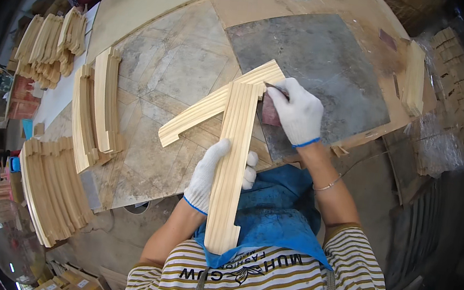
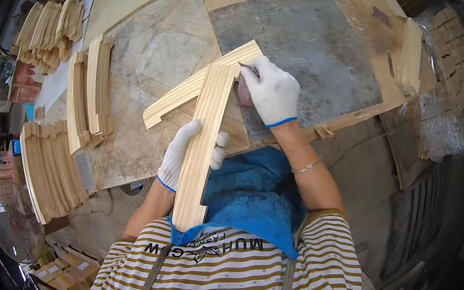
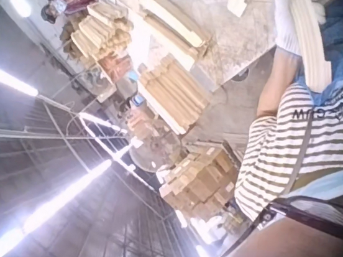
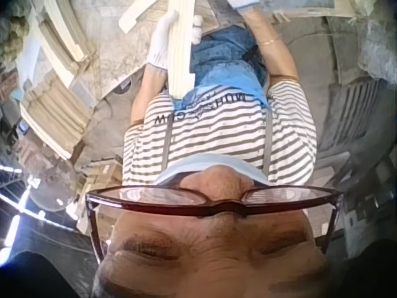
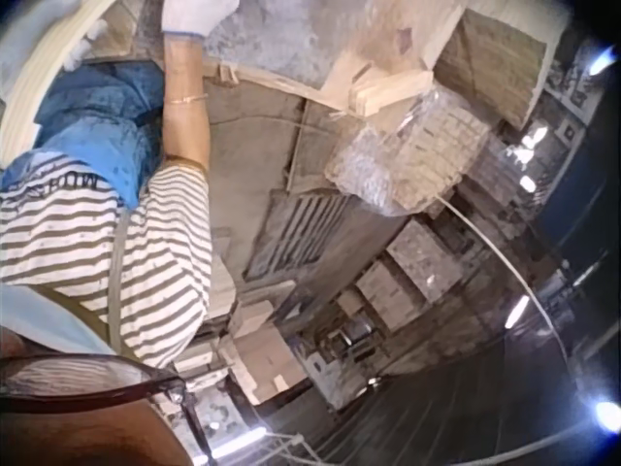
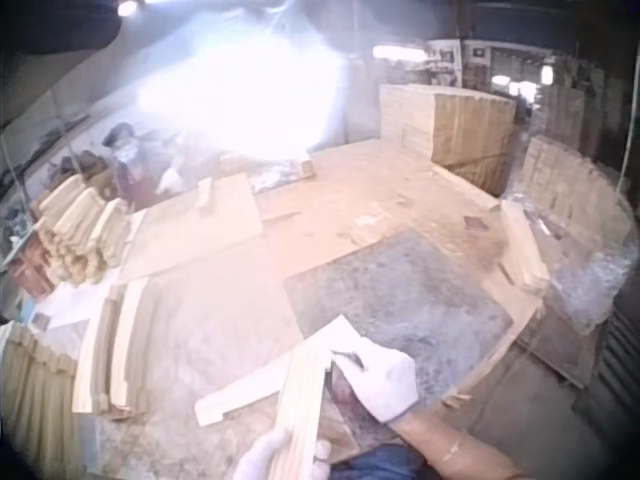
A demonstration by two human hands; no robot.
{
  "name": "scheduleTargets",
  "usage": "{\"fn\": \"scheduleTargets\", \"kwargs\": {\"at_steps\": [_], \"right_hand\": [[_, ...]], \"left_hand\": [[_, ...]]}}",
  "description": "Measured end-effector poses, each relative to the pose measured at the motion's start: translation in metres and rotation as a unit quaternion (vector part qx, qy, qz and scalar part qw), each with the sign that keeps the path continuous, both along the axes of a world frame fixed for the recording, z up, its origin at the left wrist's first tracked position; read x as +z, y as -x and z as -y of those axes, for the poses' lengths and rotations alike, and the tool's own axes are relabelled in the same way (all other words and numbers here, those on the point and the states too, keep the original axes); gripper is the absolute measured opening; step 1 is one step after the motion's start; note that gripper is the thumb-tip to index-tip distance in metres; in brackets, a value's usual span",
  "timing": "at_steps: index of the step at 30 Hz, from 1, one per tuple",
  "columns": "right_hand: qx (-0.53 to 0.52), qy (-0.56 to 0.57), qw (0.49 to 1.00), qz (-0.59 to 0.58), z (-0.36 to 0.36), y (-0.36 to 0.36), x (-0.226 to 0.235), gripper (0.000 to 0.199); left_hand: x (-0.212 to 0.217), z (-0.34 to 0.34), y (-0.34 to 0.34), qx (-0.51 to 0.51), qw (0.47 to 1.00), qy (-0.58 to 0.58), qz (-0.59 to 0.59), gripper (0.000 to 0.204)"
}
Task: Sanding the edges and surfaces of wooden slats using sandpaper.
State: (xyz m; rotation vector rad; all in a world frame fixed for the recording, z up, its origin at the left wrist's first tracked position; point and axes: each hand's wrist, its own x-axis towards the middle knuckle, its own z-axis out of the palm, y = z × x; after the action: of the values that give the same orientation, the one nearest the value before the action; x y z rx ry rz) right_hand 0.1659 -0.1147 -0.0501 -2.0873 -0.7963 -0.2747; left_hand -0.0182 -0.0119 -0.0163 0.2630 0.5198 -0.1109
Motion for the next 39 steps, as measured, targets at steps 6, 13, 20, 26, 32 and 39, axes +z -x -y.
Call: {"fn": "scheduleTargets", "kwargs": {"at_steps": [6, 13, 20, 26, 32, 39], "right_hand": [[0.014, 0.050, 0.998, 0.038, 0.000, 0.006, -0.015, 0.019], [0.013, 0.053, 0.996, -0.069, 0.016, 0.023, -0.014, 0.016], [0.025, 0.003, 0.999, 0.020, -0.004, 0.009, -0.019, 0.014], [0.044, 0.061, 0.995, -0.060, 0.015, 0.026, -0.021, 0.013], [0.031, -0.003, 1.000, -0.003, -0.001, 0.011, -0.005, 0.015], [0.054, 0.123, 0.990, -0.042, 0.003, 0.034, -0.028, 0.017]], "left_hand": [[-0.001, 0.001, -0.002, -0.003, 0.999, -0.027, 0.021, 0.042], [-0.003, 0.001, 0.001, -0.008, 1.000, -0.016, 0.016, 0.042], [-0.003, 0.001, 0.000, -0.005, 1.000, -0.007, 0.030, 0.041], [-0.004, 0.001, -0.003, -0.004, 0.999, -0.010, 0.032, 0.042], [-0.005, 0.000, 0.000, -0.012, 0.999, -0.022, 0.032, 0.042], [-0.004, 0.002, -0.001, -0.001, 0.999, -0.015, 0.029, 0.041]]}}
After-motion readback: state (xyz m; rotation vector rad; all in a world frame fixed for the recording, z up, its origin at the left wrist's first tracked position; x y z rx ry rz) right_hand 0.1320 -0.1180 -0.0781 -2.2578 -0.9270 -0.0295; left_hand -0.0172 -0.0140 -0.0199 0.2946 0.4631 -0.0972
